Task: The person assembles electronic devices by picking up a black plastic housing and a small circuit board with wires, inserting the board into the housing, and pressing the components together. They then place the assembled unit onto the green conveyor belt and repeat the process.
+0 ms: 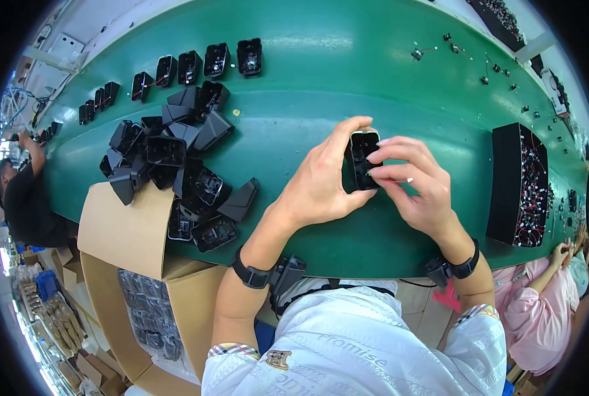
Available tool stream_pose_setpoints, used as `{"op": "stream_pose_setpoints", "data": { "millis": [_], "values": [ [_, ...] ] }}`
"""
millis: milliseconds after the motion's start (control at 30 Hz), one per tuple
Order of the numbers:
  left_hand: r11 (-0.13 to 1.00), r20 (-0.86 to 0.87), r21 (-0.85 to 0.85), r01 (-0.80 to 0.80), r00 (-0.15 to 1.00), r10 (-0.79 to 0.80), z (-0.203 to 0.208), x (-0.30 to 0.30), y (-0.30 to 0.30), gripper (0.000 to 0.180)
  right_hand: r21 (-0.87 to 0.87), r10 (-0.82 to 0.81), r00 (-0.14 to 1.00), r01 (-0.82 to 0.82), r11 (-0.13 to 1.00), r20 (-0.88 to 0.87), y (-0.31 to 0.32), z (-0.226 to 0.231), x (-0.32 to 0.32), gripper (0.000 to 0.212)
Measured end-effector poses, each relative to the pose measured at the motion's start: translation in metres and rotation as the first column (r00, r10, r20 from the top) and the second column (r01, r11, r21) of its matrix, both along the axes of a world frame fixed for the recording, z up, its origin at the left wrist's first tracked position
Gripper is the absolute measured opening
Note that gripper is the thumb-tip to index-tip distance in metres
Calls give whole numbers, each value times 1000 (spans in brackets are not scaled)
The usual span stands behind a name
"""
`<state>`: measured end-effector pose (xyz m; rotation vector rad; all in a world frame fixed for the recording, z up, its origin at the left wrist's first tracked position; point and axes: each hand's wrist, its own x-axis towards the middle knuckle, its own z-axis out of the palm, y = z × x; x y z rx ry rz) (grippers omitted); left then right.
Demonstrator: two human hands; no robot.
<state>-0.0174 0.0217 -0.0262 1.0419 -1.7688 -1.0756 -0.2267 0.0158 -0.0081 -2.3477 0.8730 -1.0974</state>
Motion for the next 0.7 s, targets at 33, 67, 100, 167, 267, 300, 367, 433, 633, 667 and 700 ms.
{"op": "stream_pose_setpoints", "data": {
  "millis": [33, 67, 100, 167, 267, 300, 367, 433, 633, 667, 700],
  "values": [
    [1000, 9, -14, 3, 1000, -3, -1, 0, 0, 95, -21, 7, 1000, -8, 1000, -15, -3, 3, 0, 25],
    [1000, 9, -1, 8, 1000, -8, 0, 0, 0, 95, -36, 11, 999, -12, 999, -32, -3, 4, -2, 25],
    [1000, 31, 4, 14, 999, -14, 3, 0, -1, 95, -20, 3, 1000, -4, 1000, -31, -3, 3, -3, 24],
    [1000, 50, 2, 21, 999, -21, 2, 0, 0, 95, -5, 11, 999, -11, 1000, -31, -2, 2, -4, 24],
    [1000, 76, -26, 13, 997, -11, 1, 0, 1, 94, 19, 32, 999, -32, 999, -24, -2, -1, -3, 23],
    [1000, 78, -24, 14, 997, -12, -1, -1, 0, 94, 20, 33, 999, -32, 999, -32, -1, -2, 0, 21],
    [994, 119, -104, 15, 993, -2, -6, -3, 0, 94, 20, 32, 999, -31, 999, -37, -1, -8, 1, 20],
    [995, 107, -96, 16, 994, -6, -6, -5, -2, 93, 141, -22, 1000, 24, 990, -11, -3, -17, 1, 18],
    [983, 4, -182, 27, 1000, -26, -1, -7, 0, 89, 57, -109, 988, 116, 992, -105, 2, -5, -2, 24],
    [980, -24, -199, 8, 1000, -13, 0, -7, 0, 86, 51, -80, 991, 86, 995, -105, 2, -4, -3, 26],
    [980, -26, -199, 10, 1000, -15, 0, -6, 0, 86, 50, -83, 991, 89, 995, -108, 2, -2, -4, 26]
  ]
}}
